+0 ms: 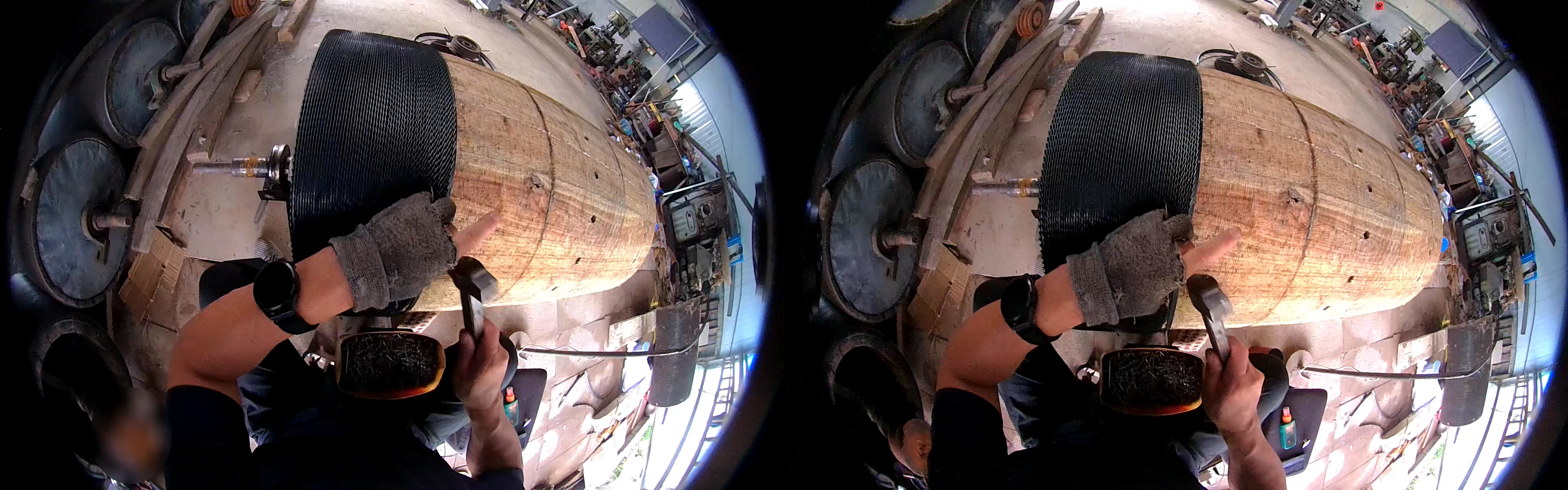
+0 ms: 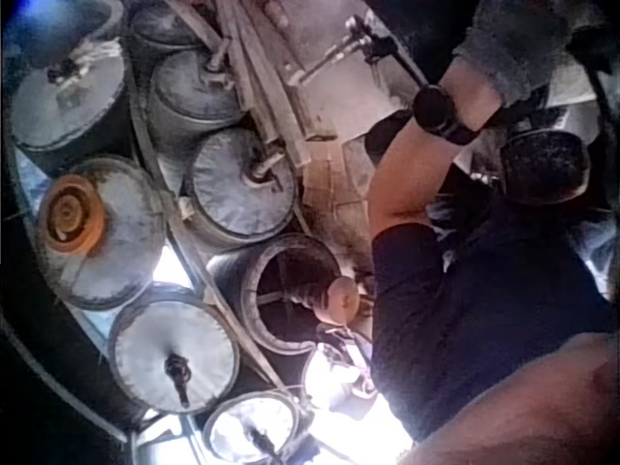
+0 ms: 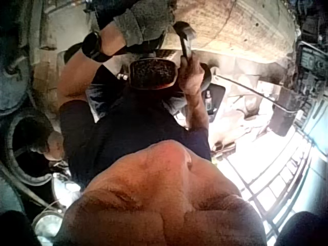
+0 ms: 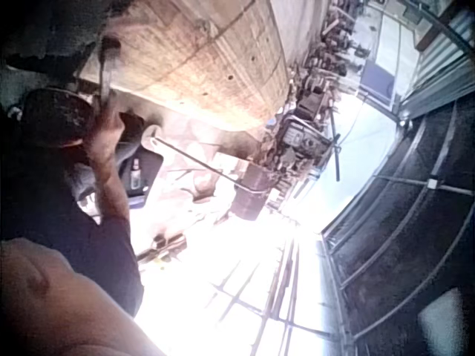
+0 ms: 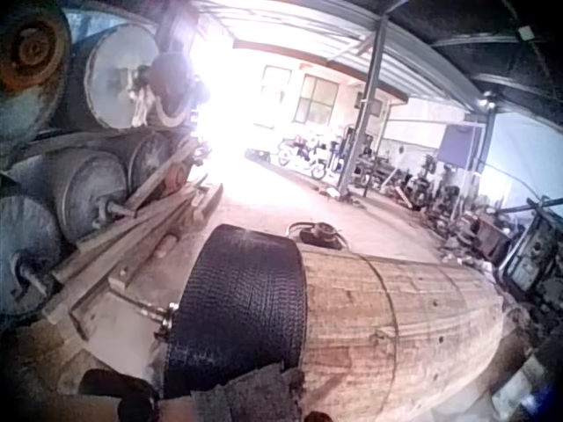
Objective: The person is repairing a large cylindrical wooden object by hammering a black mesh material onto its surface. They use a hammer to secure the mesh and a screwdriver to adjust or tighten components. The task involves repetitive hammering and tool manipulation to attach the mesh securely.
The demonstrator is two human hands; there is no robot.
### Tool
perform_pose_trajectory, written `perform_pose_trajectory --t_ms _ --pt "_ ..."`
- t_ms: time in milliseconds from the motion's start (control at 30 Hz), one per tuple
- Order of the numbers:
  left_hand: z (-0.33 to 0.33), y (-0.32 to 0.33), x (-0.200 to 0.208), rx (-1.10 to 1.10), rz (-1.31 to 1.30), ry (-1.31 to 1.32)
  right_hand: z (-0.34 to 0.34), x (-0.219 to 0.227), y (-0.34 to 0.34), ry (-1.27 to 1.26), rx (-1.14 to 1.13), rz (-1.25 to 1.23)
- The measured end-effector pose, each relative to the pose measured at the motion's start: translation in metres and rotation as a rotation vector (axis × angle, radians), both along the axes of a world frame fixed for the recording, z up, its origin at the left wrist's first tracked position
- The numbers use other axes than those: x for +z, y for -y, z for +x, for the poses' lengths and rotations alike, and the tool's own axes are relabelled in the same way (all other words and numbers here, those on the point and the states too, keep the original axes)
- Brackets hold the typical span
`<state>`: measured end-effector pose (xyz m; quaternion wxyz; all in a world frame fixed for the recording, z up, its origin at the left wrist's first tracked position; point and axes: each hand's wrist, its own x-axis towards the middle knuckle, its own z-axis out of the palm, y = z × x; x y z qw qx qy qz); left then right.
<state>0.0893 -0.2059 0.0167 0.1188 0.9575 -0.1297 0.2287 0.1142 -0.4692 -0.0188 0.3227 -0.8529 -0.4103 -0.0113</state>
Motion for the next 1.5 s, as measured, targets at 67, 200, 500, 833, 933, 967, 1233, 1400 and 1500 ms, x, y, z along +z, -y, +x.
perform_pose_trajectory --t_ms 67,200,500,833,933,967,1233,1400,1500 --pt "-0.001 0.0 0.0 0.021 0.044 0.001 -0.001 0.0 0.001 -0.071 -0.007 -0.029" --pt "-0.002 -0.001 0.003 -0.001 0.065 0.003 -0.003 -0.005 0.002 0.045 0.034 0.106" --pt "-0.003 0.001 0.019 0.008 -0.033 -0.342 0.0 0.007 -0.001 0.047 0.04 0.021" --pt "0.007 0.002 -0.011 0.076 0.099 -0.101 0.003 0.015 -0.001 0.095 0.035 -0.06" --pt "0.003 0.002 0.012 0.014 -0.047 -0.315 0.002 0.011 0.003 0.12 0.036 -0.006" --pt "0.002 0.002 0.014 -0.004 -0.083 -0.336 0.001 0.01 0.002 0.124 0.034 0.007" --pt "0.003 0.001 0.011 0.025 -0.023 -0.284 0.002 0.012 0.003 0.145 0.034 -0.001" --pt "0.007 -0.002 -0.01 0.026 0.079 0.009 0.001 0.01 0.005 0.117 0.005 -0.043" --pt "0.007 -0.004 -0.005 0.005 0.068 -0.098 0.0 0.011 0.007 0.188 0.012 -0.015"
